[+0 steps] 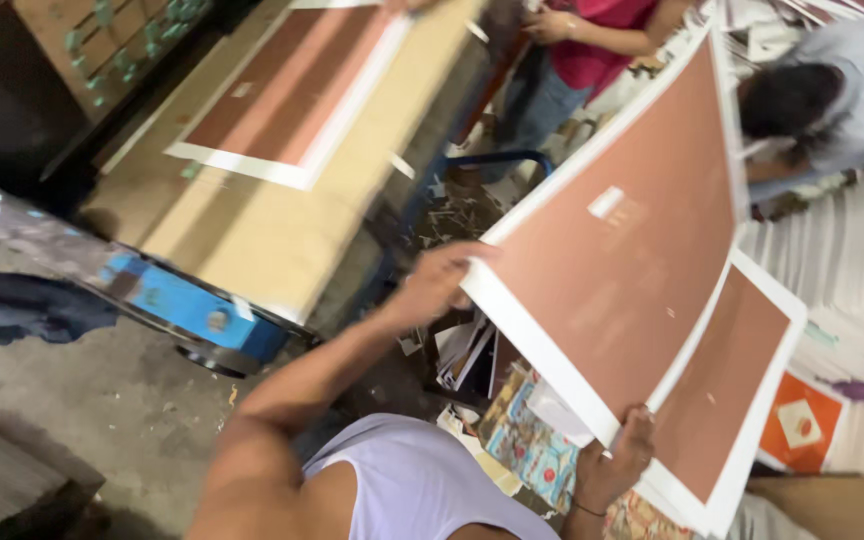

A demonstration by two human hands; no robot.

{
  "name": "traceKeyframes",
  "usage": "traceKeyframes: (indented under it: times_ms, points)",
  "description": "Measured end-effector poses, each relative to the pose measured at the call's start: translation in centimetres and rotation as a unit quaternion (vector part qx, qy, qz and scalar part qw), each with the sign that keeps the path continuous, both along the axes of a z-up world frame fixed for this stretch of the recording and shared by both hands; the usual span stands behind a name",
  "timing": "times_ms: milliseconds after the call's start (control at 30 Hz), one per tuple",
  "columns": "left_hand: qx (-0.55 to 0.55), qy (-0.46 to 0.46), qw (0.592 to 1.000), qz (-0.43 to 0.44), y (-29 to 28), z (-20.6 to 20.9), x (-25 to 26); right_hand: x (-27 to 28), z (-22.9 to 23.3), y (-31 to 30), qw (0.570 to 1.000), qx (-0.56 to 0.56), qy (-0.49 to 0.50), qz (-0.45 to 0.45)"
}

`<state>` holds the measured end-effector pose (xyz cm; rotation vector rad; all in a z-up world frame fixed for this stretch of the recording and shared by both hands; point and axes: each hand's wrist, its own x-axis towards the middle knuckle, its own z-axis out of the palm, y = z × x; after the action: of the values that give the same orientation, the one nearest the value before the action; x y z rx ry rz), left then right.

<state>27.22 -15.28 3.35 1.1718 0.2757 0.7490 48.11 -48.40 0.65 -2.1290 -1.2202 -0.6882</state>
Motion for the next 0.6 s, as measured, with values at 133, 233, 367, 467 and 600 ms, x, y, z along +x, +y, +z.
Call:
traceKeyframes:
  times_ms: [133, 233, 367, 467, 600]
  points:
    - [-0.058, 0.088, 0.982, 0.16, 11.1, -9.5, -6.2, -0.4, -1.1, 10.1, 0.99, -0.116, -0.065, 0.056]
    - [0.182, 0.254, 0.886, 0.341, 18.9, -17.5, -9.8, -1.6, -1.9, 19.0, 0.955, -0.247, -0.07, 0.15]
    - [0.228, 0.491, 0.722, 0.431, 24.8, -25.0, -15.0, -5.3, -3.5, 31.8, 0.908, -0.328, -0.054, 0.255]
    - [0.104, 0.64, 0.628, 0.43, 28.8, -27.0, -18.5, -8.8, -3.3, 37.5, 0.886, -0.333, -0.082, 0.311]
    - [0.095, 0.662, 0.566, 0.482, 33.7, -27.6, -24.9, -12.1, -0.5, 38.6, 0.877, -0.249, -0.069, 0.404]
